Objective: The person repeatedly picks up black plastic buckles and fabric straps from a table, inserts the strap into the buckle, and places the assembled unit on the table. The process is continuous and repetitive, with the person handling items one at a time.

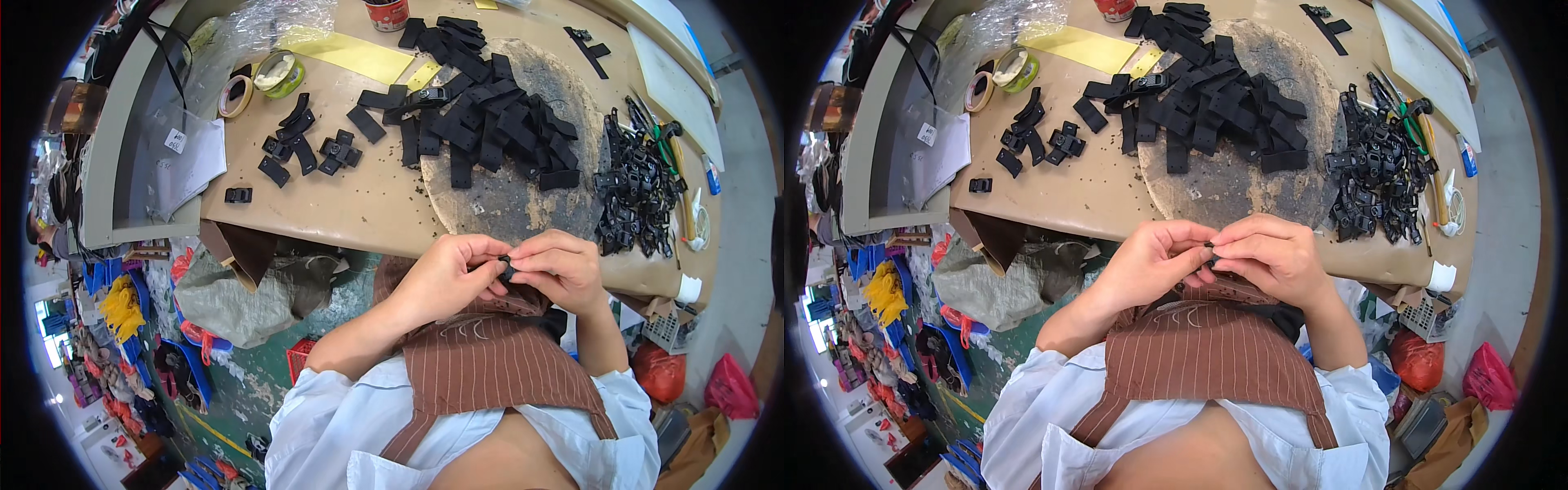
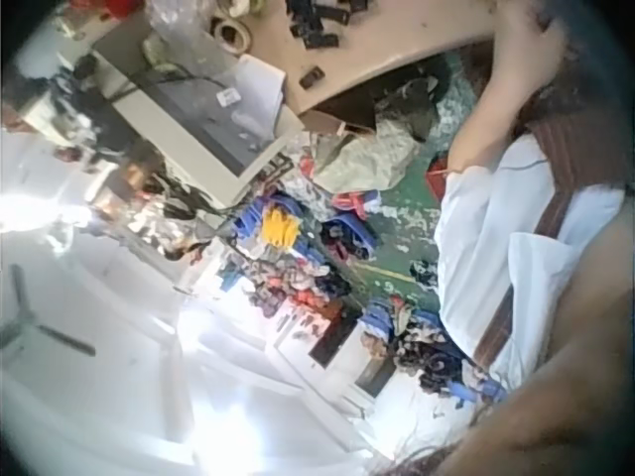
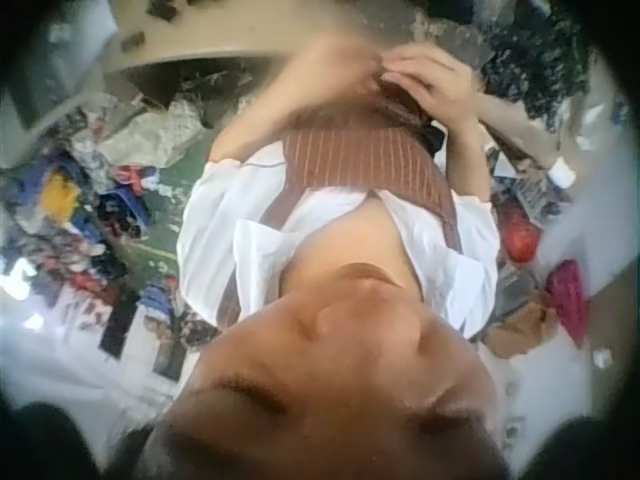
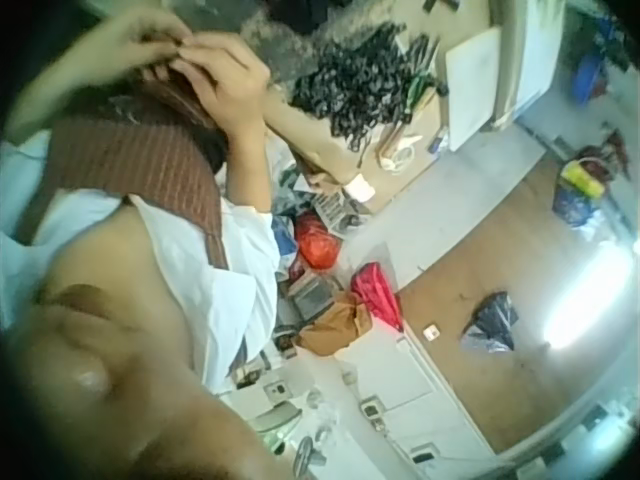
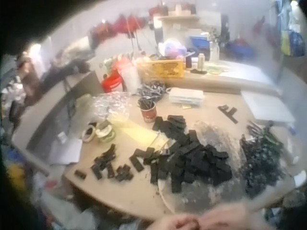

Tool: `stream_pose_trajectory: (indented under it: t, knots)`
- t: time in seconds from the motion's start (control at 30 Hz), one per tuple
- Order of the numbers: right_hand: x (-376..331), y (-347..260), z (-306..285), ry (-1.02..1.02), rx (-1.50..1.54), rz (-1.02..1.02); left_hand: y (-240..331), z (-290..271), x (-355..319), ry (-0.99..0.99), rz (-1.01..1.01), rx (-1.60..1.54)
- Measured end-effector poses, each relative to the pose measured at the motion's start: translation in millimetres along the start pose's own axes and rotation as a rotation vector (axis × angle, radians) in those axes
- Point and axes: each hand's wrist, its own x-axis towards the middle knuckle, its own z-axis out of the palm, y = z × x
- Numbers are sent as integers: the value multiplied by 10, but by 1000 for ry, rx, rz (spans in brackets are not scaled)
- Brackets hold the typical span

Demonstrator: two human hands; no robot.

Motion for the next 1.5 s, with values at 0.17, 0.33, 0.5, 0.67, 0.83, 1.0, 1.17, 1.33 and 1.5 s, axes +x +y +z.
stream_pose_trajectory:
  t: [0.17,0.33,0.5,0.67,0.83,1.0,1.17,1.33,1.5]
  knots:
    - [-113,37,248,271,-37,53,-123,68,70,172,251,-259]
    - [-144,3,400,344,-132,65,-252,61,105,179,215,-515]
    - [-91,-39,311,283,-159,28,-185,76,68,188,243,-446]
    - [-57,-102,207,149,49,83,-202,-26,71,172,211,-243]
    - [133,-173,-116,-4,56,186,-161,-68,15,120,208,-45]
    - [109,-143,-127,-143,337,385,-109,-64,-21,95,213,97]
    - [71,-148,-130,-263,241,286,-71,-72,-89,57,220,293]
    - [28,-95,-77,-177,47,106,-52,-24,-58,75,181,386]
    - [-35,-44,-54,-81,6,94,-53,-180,97,53,157,332]
